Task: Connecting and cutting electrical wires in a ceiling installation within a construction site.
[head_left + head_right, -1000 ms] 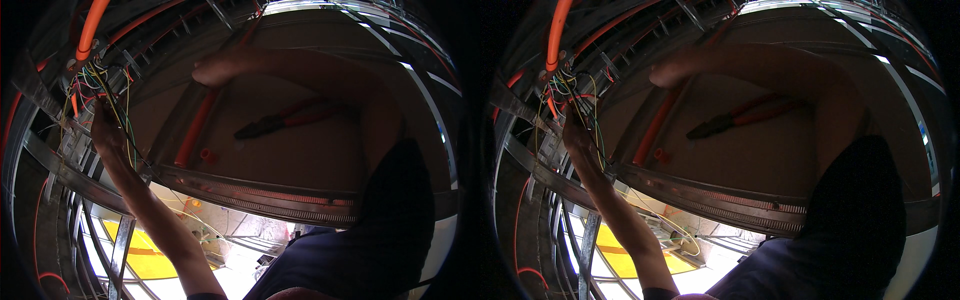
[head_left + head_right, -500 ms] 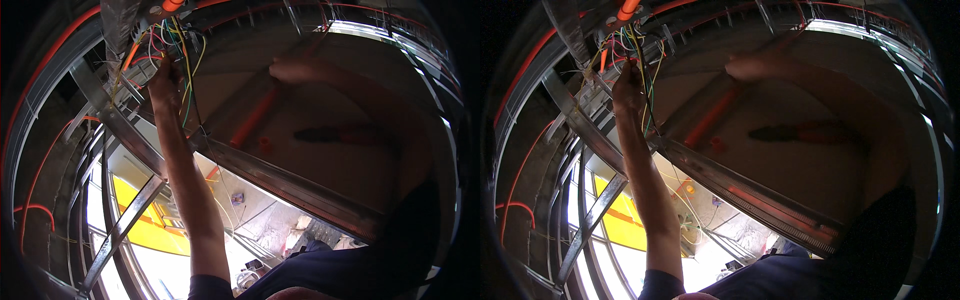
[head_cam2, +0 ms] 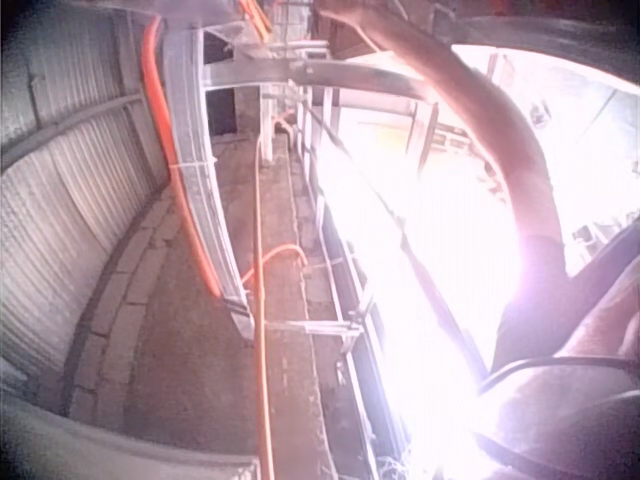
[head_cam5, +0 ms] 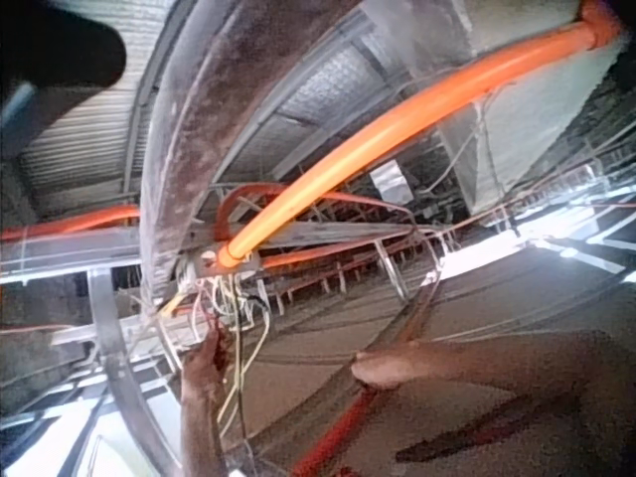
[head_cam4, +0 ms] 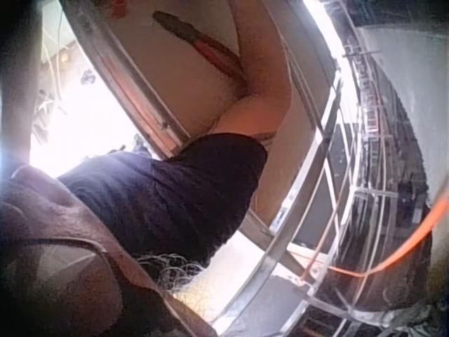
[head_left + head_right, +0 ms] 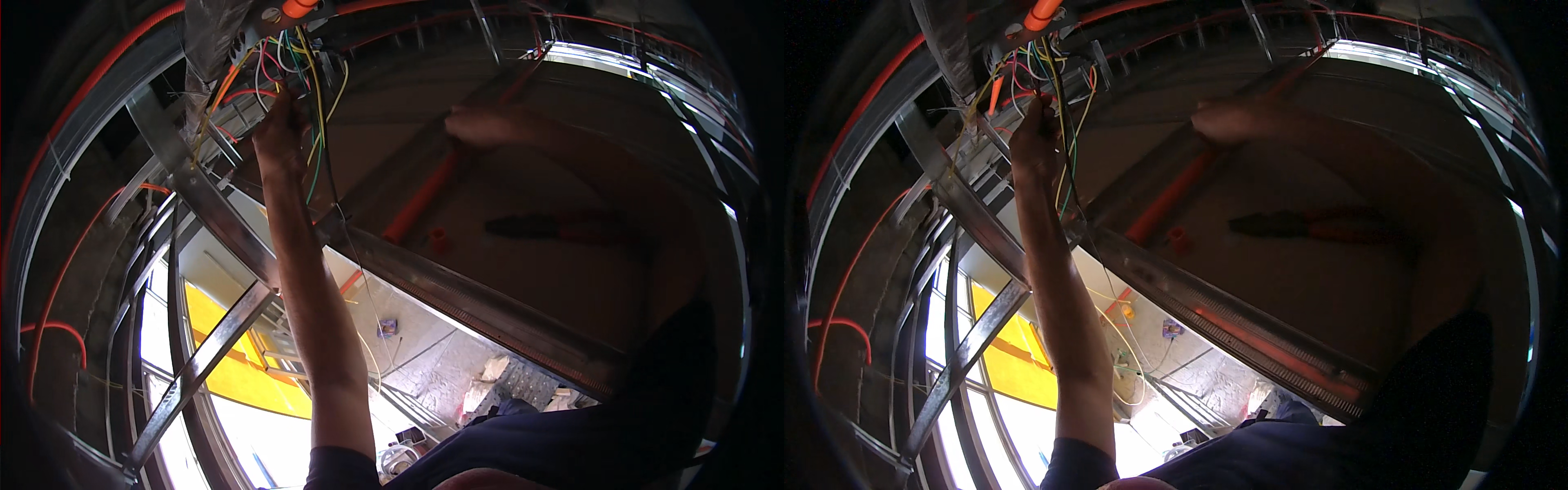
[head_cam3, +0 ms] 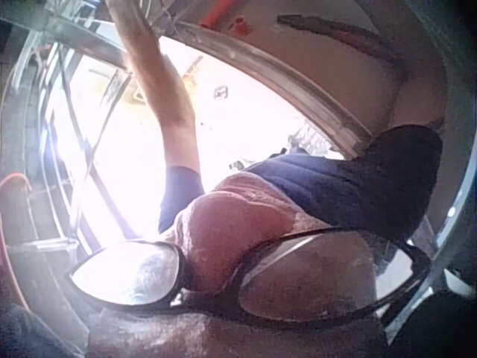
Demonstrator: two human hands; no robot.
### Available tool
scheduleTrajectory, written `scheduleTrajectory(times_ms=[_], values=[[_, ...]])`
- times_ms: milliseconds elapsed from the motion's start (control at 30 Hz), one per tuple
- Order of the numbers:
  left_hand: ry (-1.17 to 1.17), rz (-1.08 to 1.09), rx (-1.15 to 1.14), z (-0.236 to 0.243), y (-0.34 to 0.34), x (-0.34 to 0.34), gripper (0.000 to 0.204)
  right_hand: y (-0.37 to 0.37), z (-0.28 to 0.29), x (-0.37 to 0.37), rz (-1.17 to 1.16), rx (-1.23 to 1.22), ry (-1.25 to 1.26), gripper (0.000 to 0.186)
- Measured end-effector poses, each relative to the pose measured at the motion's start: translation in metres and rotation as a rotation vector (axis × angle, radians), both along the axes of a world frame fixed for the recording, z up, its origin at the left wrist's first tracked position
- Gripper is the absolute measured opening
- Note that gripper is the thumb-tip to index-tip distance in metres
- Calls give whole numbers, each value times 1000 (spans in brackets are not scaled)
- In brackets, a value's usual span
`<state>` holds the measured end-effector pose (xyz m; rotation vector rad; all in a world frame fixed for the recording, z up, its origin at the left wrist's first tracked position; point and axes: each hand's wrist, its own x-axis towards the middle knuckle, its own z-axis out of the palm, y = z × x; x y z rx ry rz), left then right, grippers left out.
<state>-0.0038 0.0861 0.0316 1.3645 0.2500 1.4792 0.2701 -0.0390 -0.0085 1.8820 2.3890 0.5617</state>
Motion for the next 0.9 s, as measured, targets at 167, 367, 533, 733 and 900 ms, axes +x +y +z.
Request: scheduleTrajectory(times_ms=[167, 367, 533, 733, 900], values=[[57, 80, 67, 2, -3, -1, 27, 5, -2, 5, 103, 41, -97, 27], [67, 75, 62, 5, 1, -4, 27, 4, 14, -12, 28, -31, -80, 26], [-22, -28, -10, 8, 3, -6, 23, 6, 45, -62, 330, -57, 1112, 37], [-47, -222, 6, 10, -4, -15, 24, 8, 67, -123, 528, -110, 1474, 32], [74, -214, -17, 22, 0, -22, 25, 17, 61, -134, 490, -101, 1521, 22]])
